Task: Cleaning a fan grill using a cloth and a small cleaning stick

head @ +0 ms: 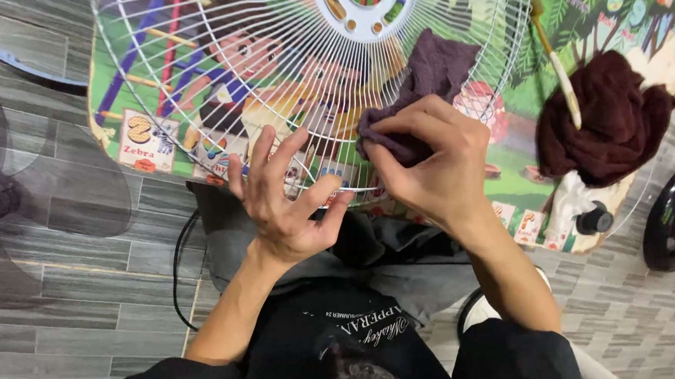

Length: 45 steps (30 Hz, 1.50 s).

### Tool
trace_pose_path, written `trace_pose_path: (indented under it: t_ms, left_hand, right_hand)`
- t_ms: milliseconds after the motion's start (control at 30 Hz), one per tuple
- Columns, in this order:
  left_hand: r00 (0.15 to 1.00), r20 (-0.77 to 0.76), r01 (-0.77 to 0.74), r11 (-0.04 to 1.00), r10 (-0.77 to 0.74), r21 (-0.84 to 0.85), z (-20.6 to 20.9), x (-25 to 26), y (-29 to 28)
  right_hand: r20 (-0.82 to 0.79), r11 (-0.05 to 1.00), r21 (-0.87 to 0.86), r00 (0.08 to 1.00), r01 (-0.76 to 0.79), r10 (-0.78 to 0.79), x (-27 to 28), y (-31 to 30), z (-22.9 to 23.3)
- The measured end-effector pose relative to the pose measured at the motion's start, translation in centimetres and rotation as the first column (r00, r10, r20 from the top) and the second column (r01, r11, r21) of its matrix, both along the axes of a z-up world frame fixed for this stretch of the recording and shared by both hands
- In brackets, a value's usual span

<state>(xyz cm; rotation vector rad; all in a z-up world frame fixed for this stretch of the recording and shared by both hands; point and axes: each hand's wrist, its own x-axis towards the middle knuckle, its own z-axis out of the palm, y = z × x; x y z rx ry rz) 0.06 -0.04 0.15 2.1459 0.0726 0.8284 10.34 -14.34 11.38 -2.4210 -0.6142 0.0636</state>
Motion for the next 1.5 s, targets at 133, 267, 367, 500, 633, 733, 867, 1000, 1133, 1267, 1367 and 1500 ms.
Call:
trace_pose_path:
  t_ms: [133,267,367,500,633,733,867,1000,1133,1267,1367,1500]
  left_hand:
    - [1.000,0.011,0.002,1.000,-0.003,0.027,-0.2,0.0,0.2]
    - [1.000,0.003,0.016,1.000,-0.016,0.015,-0.2,-0.1,0.2]
    - [1.000,-0.006,0.015,1.000,-0.015,0.017,-0.1,-0.2,0.1]
    - [1.000,0.000,0.018,1.000,-0.018,0.006,0.1,-0.1,0.2]
    - [0.999,0.021,0.040,0.999,-0.039,-0.006,0.2,0.0,0.3]
    - [0.999,0.009,0.031,1.000,-0.031,-0.007,0.3,-0.1,0.2]
    - [0.999,0.046,0.022,1.000,-0.021,-0.020,0.3,0.2,0.1]
    - [0.999,0.031,0.038,0.999,-0.037,-0.038,0.3,0.2,0.1]
    - [0.999,0.021,0.045,0.999,-0.044,-0.028,-0.1,0.1,0.2]
    - [0.971,-0.203,0.112,0.991,-0.124,-0.069,2.3,-0.6,0.8]
    - [0.974,-0.195,0.104,0.992,-0.116,-0.071,1.8,-1.2,0.5]
    - [0.986,-0.140,0.083,0.995,-0.091,-0.061,1.5,-0.7,0.7]
  right_hand:
    - [0.016,0.998,0.062,1.000,0.015,-0.016,0.2,0.3,-0.1]
    - [-0.004,0.998,0.053,0.999,0.042,-0.042,-0.1,0.5,-0.2]
    - [0.020,0.996,0.081,0.999,0.041,-0.043,-0.4,0.3,-0.4]
    - [0.049,0.995,0.090,0.998,0.032,-0.037,-0.4,0.3,-0.6]
    - [0.031,0.984,0.161,0.996,0.081,-0.087,0.0,0.8,-0.1]
    - [-0.112,0.959,0.226,0.983,0.170,-0.148,0.8,-1.8,-1.8]
    - [-0.205,0.953,0.243,0.970,0.182,-0.134,0.8,-1.9,-1.4]
    - [-0.030,0.995,0.077,0.998,0.060,-0.058,0.0,0.1,-0.6]
    - [0.130,0.999,0.010,0.991,0.035,-0.036,0.1,0.9,-1.0]
    - [0.156,1.000,-0.025,0.988,0.019,-0.015,0.8,2.0,0.2]
    - [0.074,0.998,0.062,0.997,0.003,-0.008,0.9,0.8,0.9]
    - [-0.332,0.974,0.196,0.942,0.113,-0.042,1.8,-2.0,1.5]
